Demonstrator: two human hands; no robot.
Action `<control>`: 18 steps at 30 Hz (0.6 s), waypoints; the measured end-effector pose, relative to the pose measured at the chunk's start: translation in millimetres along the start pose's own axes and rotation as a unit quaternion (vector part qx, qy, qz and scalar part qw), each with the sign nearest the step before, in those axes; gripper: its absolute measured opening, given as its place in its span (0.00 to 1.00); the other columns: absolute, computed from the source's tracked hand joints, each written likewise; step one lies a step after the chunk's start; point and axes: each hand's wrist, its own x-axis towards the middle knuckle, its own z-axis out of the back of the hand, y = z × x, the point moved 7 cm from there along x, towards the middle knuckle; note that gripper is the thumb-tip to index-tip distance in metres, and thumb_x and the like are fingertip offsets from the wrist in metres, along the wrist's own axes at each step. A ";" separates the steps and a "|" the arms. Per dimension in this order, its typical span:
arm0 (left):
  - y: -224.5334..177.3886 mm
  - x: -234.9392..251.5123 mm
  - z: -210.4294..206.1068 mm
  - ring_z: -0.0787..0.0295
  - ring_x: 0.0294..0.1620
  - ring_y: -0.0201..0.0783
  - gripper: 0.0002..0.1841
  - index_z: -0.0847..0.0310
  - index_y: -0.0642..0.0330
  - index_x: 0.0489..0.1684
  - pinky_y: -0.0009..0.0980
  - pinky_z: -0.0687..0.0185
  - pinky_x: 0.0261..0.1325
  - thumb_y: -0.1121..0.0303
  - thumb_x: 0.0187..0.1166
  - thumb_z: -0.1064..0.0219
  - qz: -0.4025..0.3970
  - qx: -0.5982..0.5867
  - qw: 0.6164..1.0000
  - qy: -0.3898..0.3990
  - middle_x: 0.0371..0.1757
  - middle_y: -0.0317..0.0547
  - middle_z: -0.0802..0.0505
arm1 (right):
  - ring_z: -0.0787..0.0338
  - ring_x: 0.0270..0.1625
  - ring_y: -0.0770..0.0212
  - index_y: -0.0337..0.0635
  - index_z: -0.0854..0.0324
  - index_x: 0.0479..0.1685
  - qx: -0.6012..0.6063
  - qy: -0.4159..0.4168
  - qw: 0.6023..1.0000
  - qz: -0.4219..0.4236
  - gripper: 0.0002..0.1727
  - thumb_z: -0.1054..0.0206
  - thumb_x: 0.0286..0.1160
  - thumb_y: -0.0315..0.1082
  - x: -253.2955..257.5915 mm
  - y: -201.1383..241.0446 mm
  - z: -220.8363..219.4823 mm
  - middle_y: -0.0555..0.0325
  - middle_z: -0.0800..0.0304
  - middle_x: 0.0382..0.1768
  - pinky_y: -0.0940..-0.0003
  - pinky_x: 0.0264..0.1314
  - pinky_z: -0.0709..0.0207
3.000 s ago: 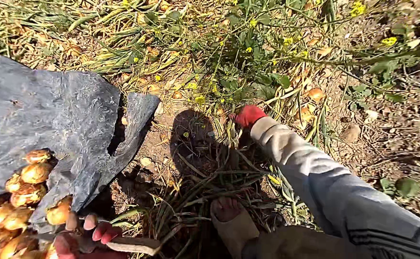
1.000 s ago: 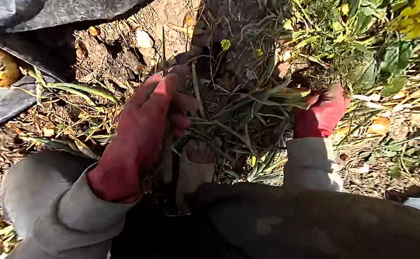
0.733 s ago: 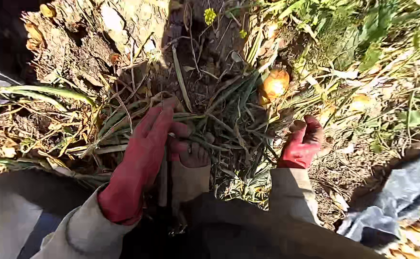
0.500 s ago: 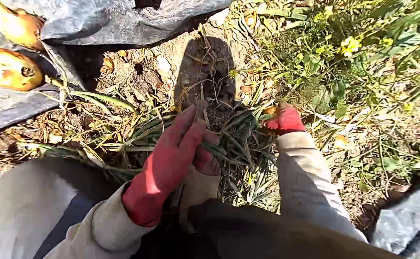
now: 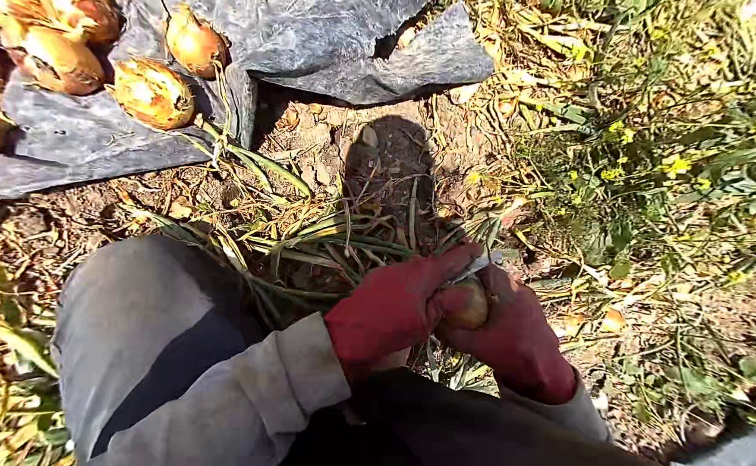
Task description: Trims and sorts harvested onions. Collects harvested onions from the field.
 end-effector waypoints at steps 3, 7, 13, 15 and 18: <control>4.2 5.7 3.5 0.07 0.52 0.36 0.25 0.32 0.29 0.86 0.47 0.11 0.55 0.45 0.90 0.48 -0.012 -0.021 1.000 -0.017 0.56 0.36 0.06 | 0.10 0.33 0.45 0.43 0.16 0.57 -0.073 -0.058 0.995 -0.030 0.47 0.18 0.32 0.66 5.4 2.1 1.4 0.48 0.09 0.35 0.38 0.30 0.19; -4.4 -1.0 2.6 0.10 0.38 0.26 0.22 0.22 0.32 0.79 0.36 0.10 0.42 0.47 0.91 0.47 -0.059 -0.081 0.994 -0.037 0.46 0.29 0.05 | 0.11 0.59 0.39 0.45 0.21 0.72 -0.005 -0.105 0.972 -0.209 0.46 0.12 0.45 0.53 13.1 -46.1 10.1 0.40 0.12 0.59 0.31 0.57 0.20; 7.8 6.5 6.5 0.11 0.35 0.36 0.41 0.47 0.30 0.93 0.44 0.10 0.38 0.36 0.78 0.35 0.065 -0.078 0.994 -0.048 0.51 0.40 0.08 | 0.09 0.54 0.61 0.59 0.24 0.70 0.679 -0.209 0.691 -0.136 0.32 0.57 0.86 0.69 5.9 -73.2 2.6 0.61 0.10 0.56 0.58 0.54 0.11; 2.7 10.4 3.5 0.09 0.41 0.36 0.49 0.50 0.29 0.93 0.45 0.09 0.42 0.36 0.70 0.27 0.081 -0.096 0.991 -0.037 0.60 0.40 0.10 | 0.08 0.60 0.57 0.59 0.25 0.71 0.730 -0.163 0.655 -0.108 0.41 0.61 0.80 0.78 7.3 -43.4 -13.1 0.59 0.09 0.60 0.51 0.60 0.12; -5.8 10.8 5.4 0.14 0.66 0.34 0.43 0.50 0.34 0.94 0.45 0.12 0.63 0.41 0.78 0.33 0.030 -0.120 0.991 -0.051 0.81 0.34 0.21 | 0.08 0.56 0.70 0.65 0.18 0.65 0.736 -0.054 0.664 -0.123 0.39 0.41 0.64 0.81 1.6 -7.1 -47.5 0.70 0.07 0.53 0.64 0.56 0.11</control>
